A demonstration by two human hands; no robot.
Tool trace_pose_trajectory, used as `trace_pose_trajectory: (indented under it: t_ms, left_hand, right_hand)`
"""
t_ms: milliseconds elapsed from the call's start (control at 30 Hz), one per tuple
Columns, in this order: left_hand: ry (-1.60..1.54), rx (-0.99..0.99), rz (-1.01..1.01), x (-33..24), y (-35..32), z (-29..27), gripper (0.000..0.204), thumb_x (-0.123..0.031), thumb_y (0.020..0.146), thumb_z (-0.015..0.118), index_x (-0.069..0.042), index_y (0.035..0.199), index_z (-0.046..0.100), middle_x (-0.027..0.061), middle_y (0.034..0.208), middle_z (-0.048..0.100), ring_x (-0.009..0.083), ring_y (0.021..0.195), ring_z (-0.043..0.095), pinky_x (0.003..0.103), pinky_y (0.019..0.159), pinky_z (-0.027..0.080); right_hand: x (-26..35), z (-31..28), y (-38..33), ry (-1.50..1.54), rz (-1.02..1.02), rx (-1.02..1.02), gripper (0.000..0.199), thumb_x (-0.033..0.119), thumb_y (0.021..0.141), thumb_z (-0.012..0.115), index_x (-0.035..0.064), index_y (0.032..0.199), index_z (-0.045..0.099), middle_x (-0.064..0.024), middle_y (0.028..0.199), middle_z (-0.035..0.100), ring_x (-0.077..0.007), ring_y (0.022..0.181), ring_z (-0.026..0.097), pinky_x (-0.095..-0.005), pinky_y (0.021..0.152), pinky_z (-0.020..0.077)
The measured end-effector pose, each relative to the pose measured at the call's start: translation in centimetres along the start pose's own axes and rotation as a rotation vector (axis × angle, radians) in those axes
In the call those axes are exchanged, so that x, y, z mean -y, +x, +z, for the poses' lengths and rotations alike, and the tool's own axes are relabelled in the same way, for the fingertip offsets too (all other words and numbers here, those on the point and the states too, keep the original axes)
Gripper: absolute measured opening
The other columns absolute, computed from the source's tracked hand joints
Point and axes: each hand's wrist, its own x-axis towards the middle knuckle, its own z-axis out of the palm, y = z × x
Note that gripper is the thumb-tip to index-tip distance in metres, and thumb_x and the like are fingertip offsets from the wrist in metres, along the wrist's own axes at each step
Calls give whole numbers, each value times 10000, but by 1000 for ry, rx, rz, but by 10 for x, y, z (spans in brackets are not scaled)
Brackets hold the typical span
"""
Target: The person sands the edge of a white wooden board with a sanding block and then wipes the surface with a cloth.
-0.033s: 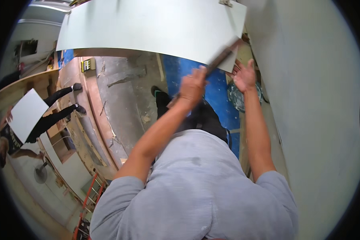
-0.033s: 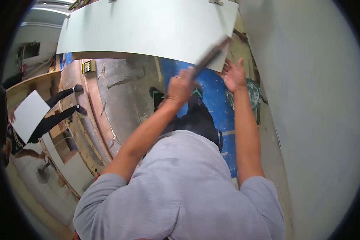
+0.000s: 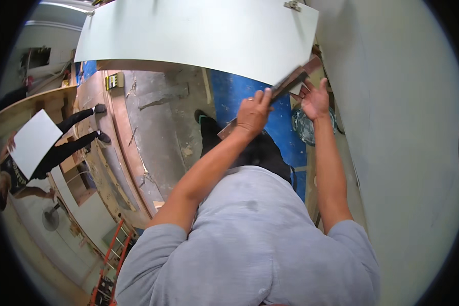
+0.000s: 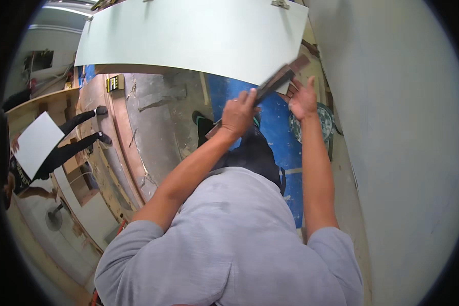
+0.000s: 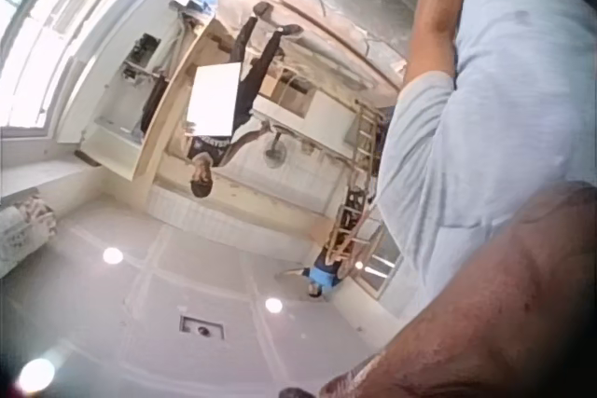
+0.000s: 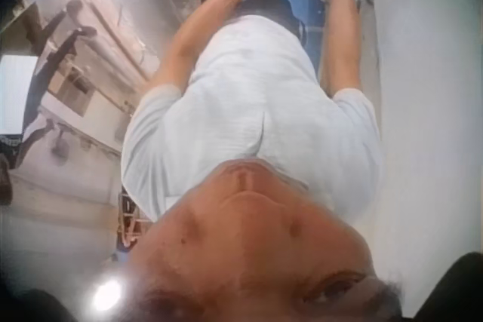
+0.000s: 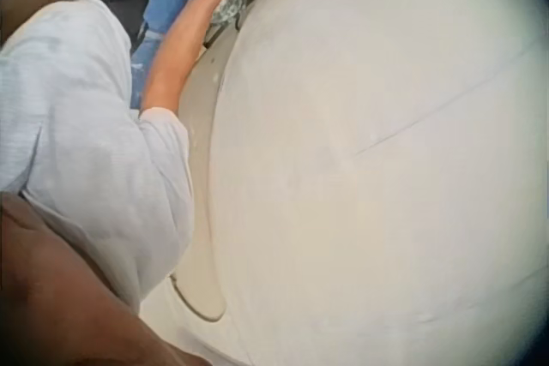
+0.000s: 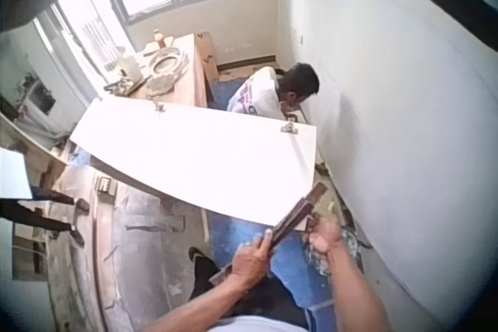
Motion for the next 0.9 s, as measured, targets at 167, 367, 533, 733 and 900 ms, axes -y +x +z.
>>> trace_pose_trajectory:
  t_ms: [167, 367, 533, 733, 900]
  left_hand:
    - [80, -55, -138, 94, -1, -46, 668, -254, 833, 842, -103, 1424, 568, 131, 1110, 625, 376, 844, 674, 493, 657, 534]
    - [128, -226, -437, 143, -15, -72, 656, -263, 857, 833, -76, 1424, 560, 137, 1137, 630, 388, 910, 692, 499, 724, 574]
    - [-5, -46, -188, 64, -30, -36, 649, -228, 838, 846, -55, 1402, 577, 160, 1150, 632, 395, 881, 680, 478, 704, 532]
    - [62, -219, -374, 102, 12, -63, 617, -271, 860, 836, -71, 1390, 592, 161, 1148, 644, 425, 891, 685, 497, 732, 546]
    - [6, -106, -277, 90, -56, -46, 685, -281, 837, 859, -75, 1429, 582, 161, 1206, 645, 422, 944, 687, 494, 746, 551]
  right_hand:
    - [3, -2, 0, -63, -11, -20, 1078, 843, 962, 420, -39, 1580, 379, -224, 1411, 601, -332, 1311, 576, -519, 1129, 462]
    - [3, 12, -3, -45, -4, -55, 1093, 835, 963, 434, -40, 1608, 327, -235, 1466, 559, -341, 1295, 571, -499, 1132, 452]
    - [6, 4, 2, -72, 6, -45, 1093, 832, 968, 427, -43, 1612, 309, -241, 1463, 558, -361, 1309, 562, -513, 1158, 433]
    - [7, 10, -1, -87, 22, -55, 1077, 822, 978, 421, -44, 1608, 307, -242, 1472, 545, -354, 1318, 559, -502, 1160, 435]
    - [7, 12, -2, -107, 23, -57, 1070, 813, 989, 412, -51, 1609, 296, -243, 1500, 513, -354, 1339, 541, -499, 1161, 436]
